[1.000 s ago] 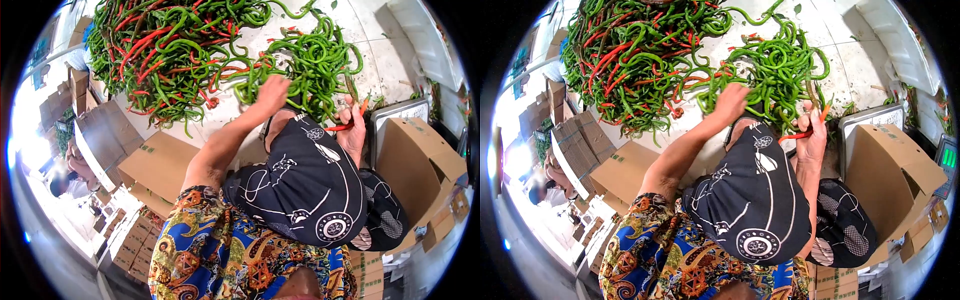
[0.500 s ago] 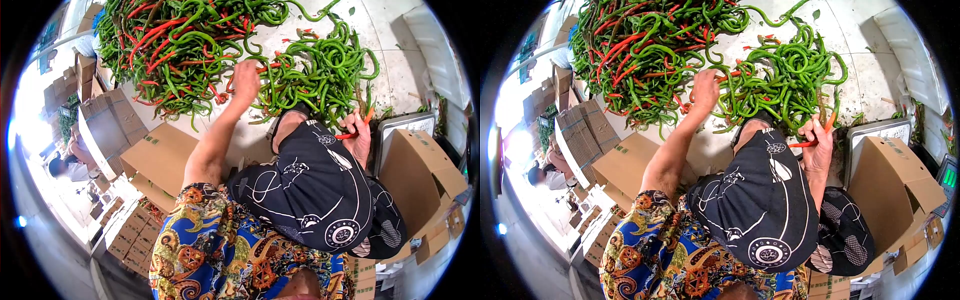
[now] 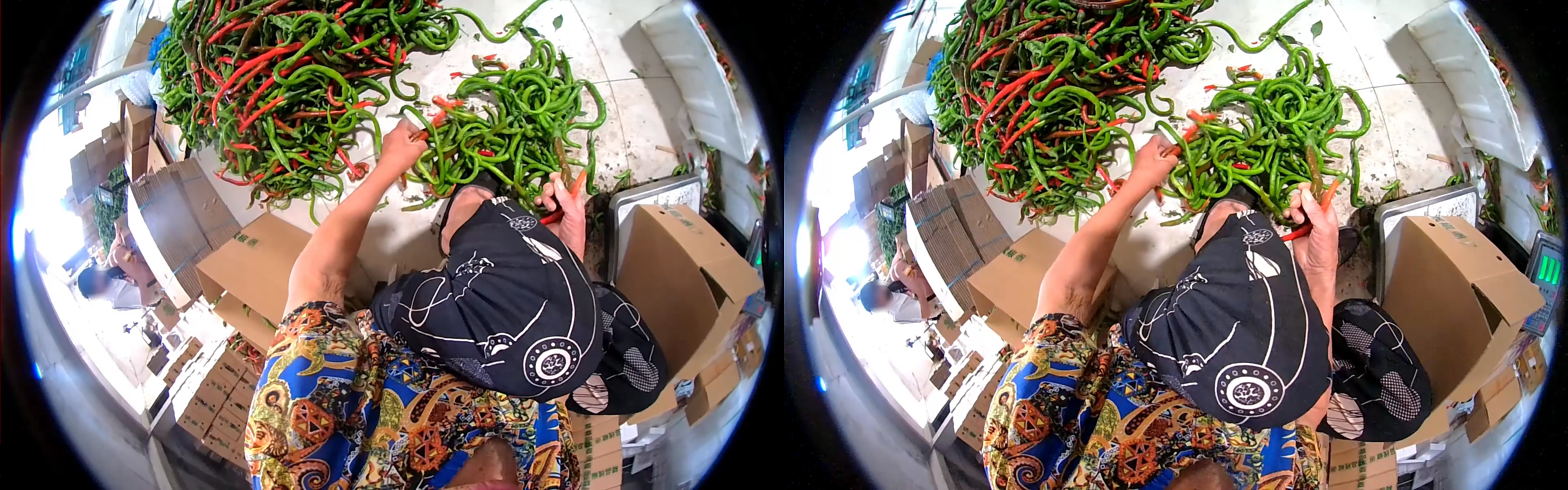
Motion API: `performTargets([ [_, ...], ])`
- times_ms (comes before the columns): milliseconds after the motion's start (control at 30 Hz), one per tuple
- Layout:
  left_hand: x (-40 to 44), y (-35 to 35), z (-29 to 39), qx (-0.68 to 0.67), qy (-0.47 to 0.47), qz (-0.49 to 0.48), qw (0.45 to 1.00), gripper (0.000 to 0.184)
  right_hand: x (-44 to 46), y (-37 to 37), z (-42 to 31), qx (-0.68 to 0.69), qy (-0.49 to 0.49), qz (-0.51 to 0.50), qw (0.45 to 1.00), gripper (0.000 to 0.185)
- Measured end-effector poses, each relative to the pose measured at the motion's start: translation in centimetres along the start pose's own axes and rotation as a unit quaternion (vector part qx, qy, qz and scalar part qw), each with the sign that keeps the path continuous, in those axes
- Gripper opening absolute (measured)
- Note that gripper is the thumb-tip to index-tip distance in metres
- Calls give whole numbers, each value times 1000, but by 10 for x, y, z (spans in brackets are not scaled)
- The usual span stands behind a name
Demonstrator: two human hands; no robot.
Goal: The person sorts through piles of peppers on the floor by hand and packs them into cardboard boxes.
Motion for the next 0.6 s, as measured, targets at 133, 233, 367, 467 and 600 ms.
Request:
performTargets([
  [133, -31, 49, 70, -280, 51, 17, 959, 28, -4, -6, -7, -3, 28, 12, 1000, 18],
  [233, -25, 47, 68, -86, -59, -42, 994, 28, -3, -10, -6, 2, 51, 5, 999, 17],
  [367, -31, 42, 90, -271, 15, -23, 962, 31, -3, -4, -2, 26, 40, -1, 999, 17],
  [467, -41, 38, 127, -197, -94, 31, 975, 36, -2, -7, -1, 40, 25, 12, 999, 18],
  [600, -65, 22, 177, -179, -216, 40, 959, 31, -6, -17, -7, 5, 77, -13, 997, 26],
])
Point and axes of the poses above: each hand's wrist, its own x-axis towards the middle knuckle, its own y-axis out of the back of the hand, z = x × y, the point moved 2 cm from there along x, towards the middle knuckle, and after that the axes turned 13 degrees about z, right-handed, at the moved point
